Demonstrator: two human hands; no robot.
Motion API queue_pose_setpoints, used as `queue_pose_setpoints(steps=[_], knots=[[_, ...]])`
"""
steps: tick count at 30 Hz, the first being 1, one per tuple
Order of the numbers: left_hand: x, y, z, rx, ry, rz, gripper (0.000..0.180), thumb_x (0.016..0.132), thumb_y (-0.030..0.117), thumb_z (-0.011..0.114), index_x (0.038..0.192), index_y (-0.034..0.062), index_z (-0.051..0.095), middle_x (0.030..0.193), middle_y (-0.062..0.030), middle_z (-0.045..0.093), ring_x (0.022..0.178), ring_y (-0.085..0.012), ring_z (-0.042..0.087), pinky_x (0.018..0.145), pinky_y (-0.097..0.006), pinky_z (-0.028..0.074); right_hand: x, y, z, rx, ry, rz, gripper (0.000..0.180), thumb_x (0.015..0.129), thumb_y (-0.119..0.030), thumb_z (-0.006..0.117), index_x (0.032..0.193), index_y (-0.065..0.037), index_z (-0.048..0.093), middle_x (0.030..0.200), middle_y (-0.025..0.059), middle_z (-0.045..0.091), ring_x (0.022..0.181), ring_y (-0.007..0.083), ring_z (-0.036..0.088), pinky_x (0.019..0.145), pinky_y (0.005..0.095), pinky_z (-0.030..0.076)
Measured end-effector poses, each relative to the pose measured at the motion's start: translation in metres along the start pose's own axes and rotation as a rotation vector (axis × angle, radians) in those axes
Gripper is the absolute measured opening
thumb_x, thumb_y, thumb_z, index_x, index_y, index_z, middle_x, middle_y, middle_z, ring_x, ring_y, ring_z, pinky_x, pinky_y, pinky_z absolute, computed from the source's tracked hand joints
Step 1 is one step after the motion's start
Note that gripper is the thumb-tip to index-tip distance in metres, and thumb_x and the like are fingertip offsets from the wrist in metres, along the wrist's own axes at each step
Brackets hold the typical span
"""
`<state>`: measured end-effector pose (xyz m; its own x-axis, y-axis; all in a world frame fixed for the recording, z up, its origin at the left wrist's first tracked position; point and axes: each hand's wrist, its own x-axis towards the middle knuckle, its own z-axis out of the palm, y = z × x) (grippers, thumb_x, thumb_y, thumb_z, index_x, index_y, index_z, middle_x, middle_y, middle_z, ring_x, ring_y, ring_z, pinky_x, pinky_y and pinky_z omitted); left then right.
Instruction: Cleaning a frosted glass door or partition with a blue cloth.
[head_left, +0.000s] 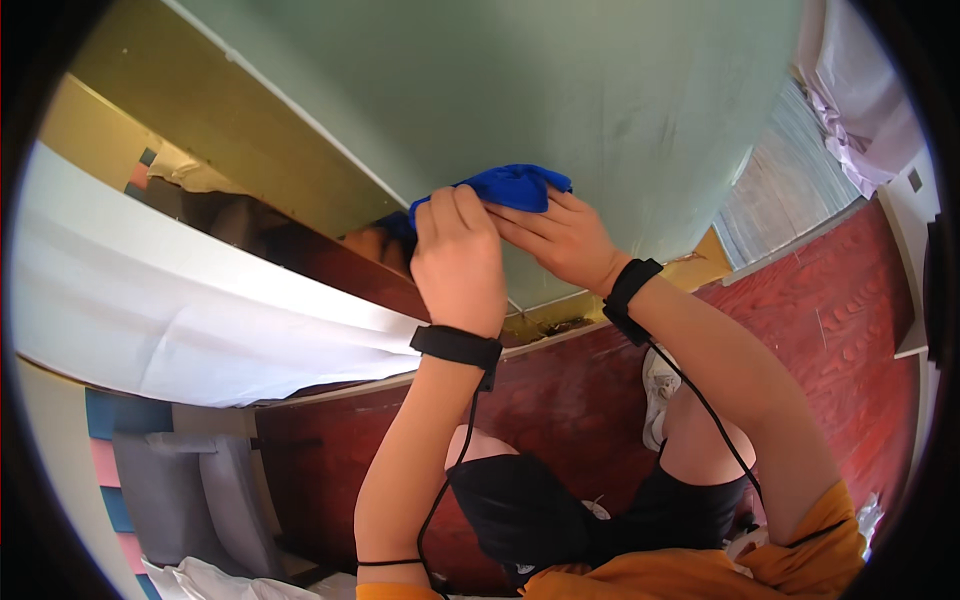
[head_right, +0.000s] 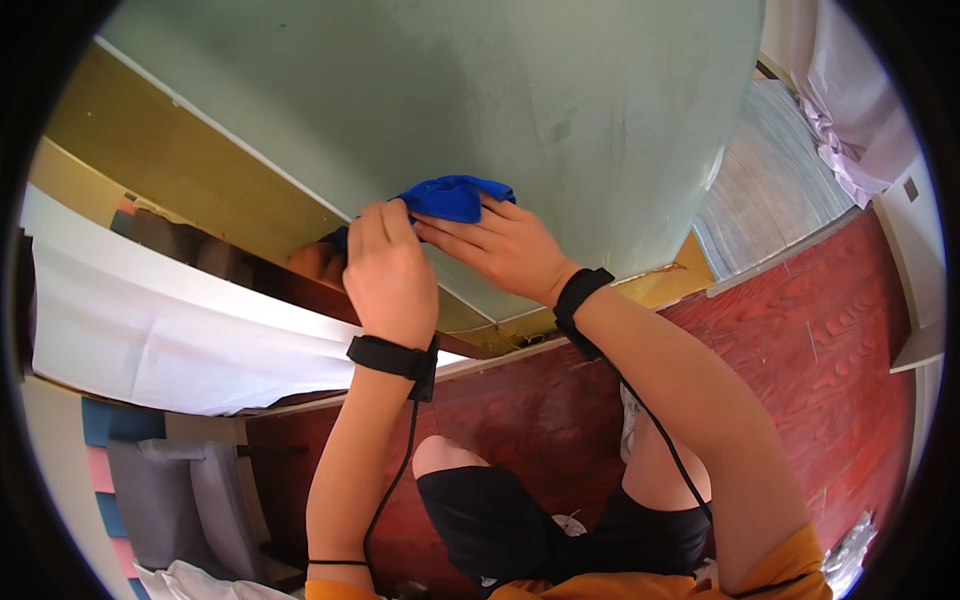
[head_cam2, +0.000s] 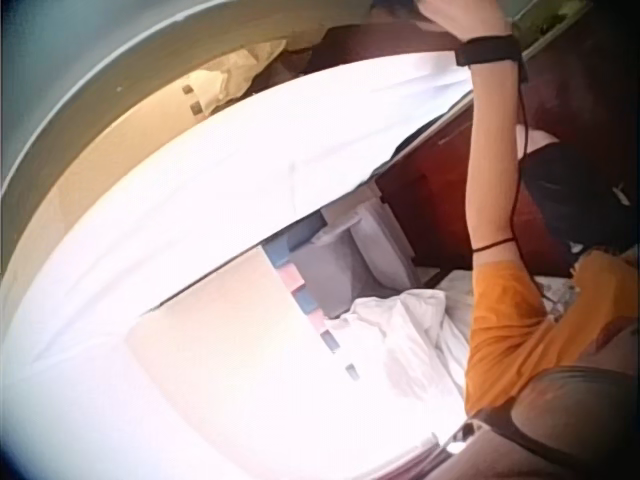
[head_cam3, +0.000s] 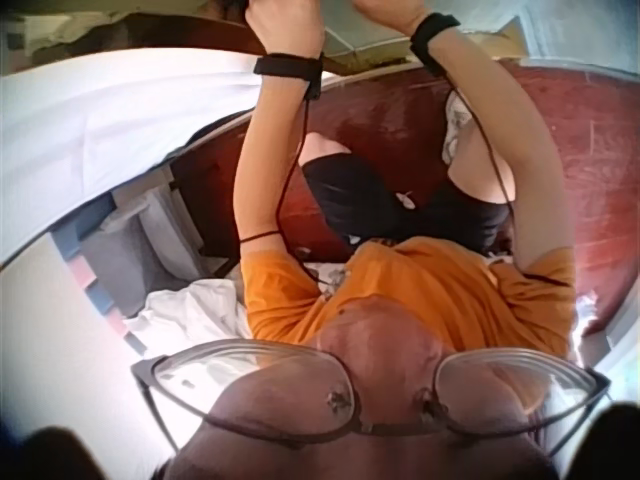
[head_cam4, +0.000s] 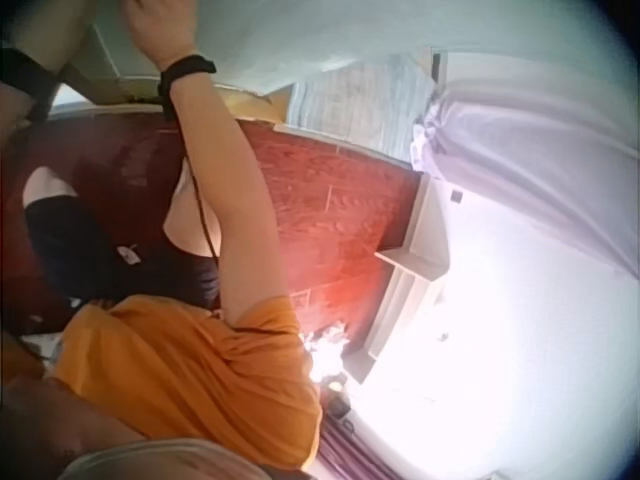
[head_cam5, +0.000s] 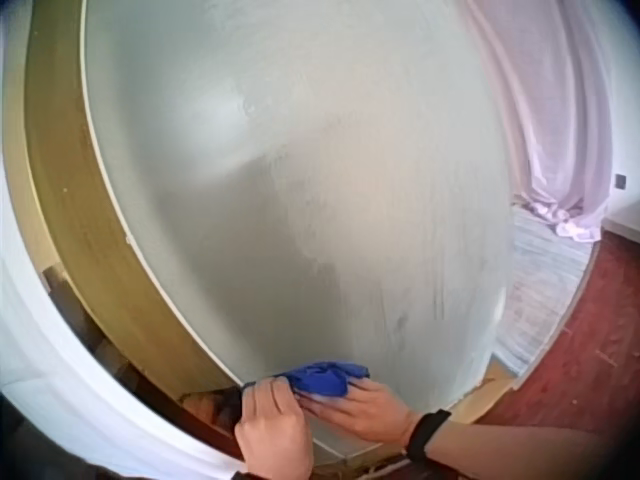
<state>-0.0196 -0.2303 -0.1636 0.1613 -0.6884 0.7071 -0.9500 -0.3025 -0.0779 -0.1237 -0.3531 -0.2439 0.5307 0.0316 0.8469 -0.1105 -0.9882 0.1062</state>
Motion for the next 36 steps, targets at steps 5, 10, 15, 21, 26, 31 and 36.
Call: queue_pose_setpoints(steps=[5, 10, 15, 21, 26, 31, 36], knots=[[-0.010, 0.006, 0.017, 0.234, -0.103, 0.059, 0.022, 0.076, -0.004, 0.068, 0.095, 0.0002, 0.057, 0.096, -0.0127, 0.060, 0.092, -0.0298, 0.065, 0.068, -0.033, 0.061, -0.015, -0.002, 0.003, 0.041, -0.041, -0.004, 0.044, 0.088, -0.013, 0.063, 0.131, -0.013, 0.068, 0.138, -0.0002, 0.065, 0.125, 0.0219, 0.062, 0.110, 0.0387, 0.047], [-0.015, 0.012, 0.027, 0.389, -0.125, 0.066, 0.022, 0.073, -0.002, 0.072, 0.089, 0.0028, 0.057, 0.092, -0.0106, 0.059, 0.088, -0.0239, 0.065, 0.066, -0.027, 0.059, -0.023, 0.000, 0.005, 0.017, -0.076, -0.033, 0.036, 0.085, -0.014, 0.067, 0.121, -0.012, 0.071, 0.132, -0.0009, 0.068, 0.124, 0.0226, 0.062, 0.110, 0.0382, 0.048], [-0.020, 0.014, 0.029, 0.474, -0.130, 0.072, 0.018, 0.077, 0.002, 0.071, 0.088, 0.0036, 0.056, 0.086, -0.0082, 0.057, 0.084, -0.0207, 0.064, 0.063, -0.025, 0.058, -0.025, 0.003, 0.008, 0.032, -0.100, -0.088, 0.032, 0.083, -0.016, 0.070, 0.114, -0.015, 0.074, 0.129, -0.0025, 0.070, 0.122, 0.0221, 0.064, 0.108, 0.0376, 0.050], [-0.021, 0.018, 0.035, 0.510, -0.124, 0.059, 0.017, 0.080, 0.004, 0.071, 0.088, 0.0047, 0.055, 0.086, -0.0073, 0.057, 0.084, -0.0197, 0.064, 0.062, -0.024, 0.057, -0.031, 0.005, 0.014, 0.023, -0.040, -0.061, 0.031, 0.083, -0.016, 0.070, 0.113, -0.016, 0.075, 0.130, -0.0037, 0.069, 0.122, 0.0225, 0.064, 0.107, 0.0368, 0.051], [-0.023, 0.017, 0.034, 0.501, -0.105, 0.064, 0.017, 0.080, 0.004, 0.070, 0.089, 0.0050, 0.055, 0.089, -0.0075, 0.058, 0.086, -0.0209, 0.065, 0.064, -0.026, 0.058, -0.031, 0.005, 0.012, 0.028, -0.034, -0.069, 0.031, 0.084, -0.016, 0.069, 0.115, -0.016, 0.074, 0.131, -0.0040, 0.068, 0.124, 0.0224, 0.063, 0.107, 0.0365, 0.051], [-0.027, 0.014, 0.035, 0.417, -0.072, 0.042, 0.015, 0.082, 0.004, 0.067, 0.091, 0.0051, 0.055, 0.091, -0.0080, 0.058, 0.089, -0.0232, 0.065, 0.068, -0.029, 0.059, -0.033, 0.006, 0.017, 0.014, -0.031, -0.081, 0.035, 0.085, -0.016, 0.066, 0.120, -0.017, 0.073, 0.133, -0.0039, 0.067, 0.123, 0.0206, 0.062, 0.108, 0.0369, 0.049], [-0.035, 0.012, 0.038, 0.366, -0.057, 0.029, 0.017, 0.084, 0.003, 0.066, 0.098, 0.0035, 0.056, 0.099, -0.0093, 0.059, 0.094, -0.0258, 0.064, 0.074, -0.031, 0.059, -0.036, 0.005, 0.025, 0.004, -0.049, -0.113, 0.042, 0.088, -0.014, 0.064, 0.129, -0.019, 0.071, 0.134, -0.0056, 0.066, 0.114, 0.0167, 0.063, 0.104, 0.0354, 0.049]])
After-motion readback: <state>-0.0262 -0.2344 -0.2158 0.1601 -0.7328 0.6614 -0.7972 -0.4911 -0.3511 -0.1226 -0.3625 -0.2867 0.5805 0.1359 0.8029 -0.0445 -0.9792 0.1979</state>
